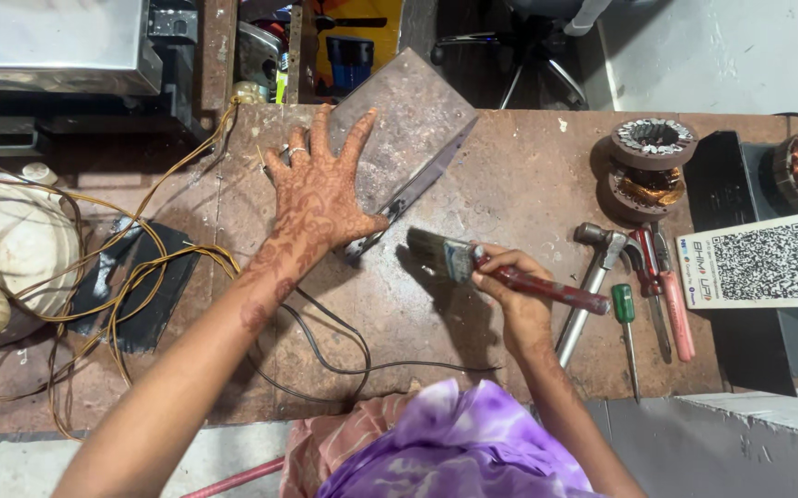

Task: The person uses pliers and a screwdriver to adjust copper windings on a motor stator, then cleans a fan cage with a brush. The person handles the stator and fan components on a workbench, using tools to manipulate the windings and brush the fan surface.

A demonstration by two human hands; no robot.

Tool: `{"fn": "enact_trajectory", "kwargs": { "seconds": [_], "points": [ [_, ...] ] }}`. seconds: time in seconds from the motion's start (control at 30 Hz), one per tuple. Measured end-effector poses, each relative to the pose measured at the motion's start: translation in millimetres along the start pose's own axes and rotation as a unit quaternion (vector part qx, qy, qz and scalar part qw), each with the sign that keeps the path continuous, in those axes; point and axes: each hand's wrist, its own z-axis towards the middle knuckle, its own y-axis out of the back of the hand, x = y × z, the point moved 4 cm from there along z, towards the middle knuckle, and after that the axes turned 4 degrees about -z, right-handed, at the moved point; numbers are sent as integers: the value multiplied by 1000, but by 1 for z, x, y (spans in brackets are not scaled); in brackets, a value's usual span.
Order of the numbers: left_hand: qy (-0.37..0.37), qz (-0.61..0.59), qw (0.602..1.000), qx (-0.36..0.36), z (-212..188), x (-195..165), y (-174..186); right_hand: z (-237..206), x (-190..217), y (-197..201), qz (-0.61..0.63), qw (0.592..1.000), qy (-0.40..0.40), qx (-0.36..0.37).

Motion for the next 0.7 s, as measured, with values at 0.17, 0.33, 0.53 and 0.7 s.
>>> {"fn": "enact_trajectory", "kwargs": {
  "seconds": [0.17, 0.33, 0.53, 0.7],
  "points": [
    [24, 20, 998, -58, -4, 35, -2, -2, 4, 27, -92, 995, 45, -12],
    [111, 23, 990, -79, -4, 107, 13, -25, 6, 32, -208, 971, 95, 67],
    [130, 53, 985, -99, -26, 177, 26, -27, -5, 52, -205, 978, -42, -18],
    [69, 77, 990, -92, -42, 207, 27, -10, 3, 98, -106, 986, 2, -132]
  ]
}}
